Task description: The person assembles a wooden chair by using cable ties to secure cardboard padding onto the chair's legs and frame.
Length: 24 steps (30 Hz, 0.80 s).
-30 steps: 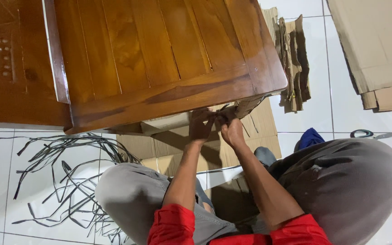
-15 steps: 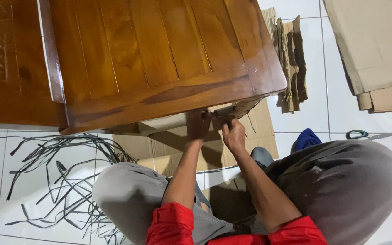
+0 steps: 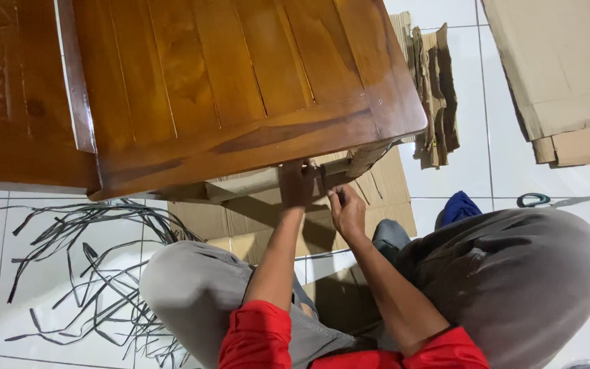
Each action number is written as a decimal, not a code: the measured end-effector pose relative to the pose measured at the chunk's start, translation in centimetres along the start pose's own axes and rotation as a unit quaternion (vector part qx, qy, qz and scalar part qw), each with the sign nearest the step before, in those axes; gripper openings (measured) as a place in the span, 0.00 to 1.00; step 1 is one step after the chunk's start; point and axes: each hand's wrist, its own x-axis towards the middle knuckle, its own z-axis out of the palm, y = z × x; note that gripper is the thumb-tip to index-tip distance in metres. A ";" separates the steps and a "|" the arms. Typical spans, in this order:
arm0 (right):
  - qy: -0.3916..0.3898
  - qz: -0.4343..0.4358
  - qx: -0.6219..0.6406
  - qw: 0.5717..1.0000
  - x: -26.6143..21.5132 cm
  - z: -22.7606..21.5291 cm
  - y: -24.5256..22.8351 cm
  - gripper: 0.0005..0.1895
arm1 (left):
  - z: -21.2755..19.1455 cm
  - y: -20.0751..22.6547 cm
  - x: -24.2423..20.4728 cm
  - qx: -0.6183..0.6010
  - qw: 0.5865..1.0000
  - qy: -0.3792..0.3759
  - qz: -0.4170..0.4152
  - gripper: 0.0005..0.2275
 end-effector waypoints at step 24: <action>-0.349 0.058 -0.174 0.919 -5.5 6.9 8.4 0.16 | -4.4 -2.3 -6.6 -0.004 0.925 -0.154 -0.348 0.20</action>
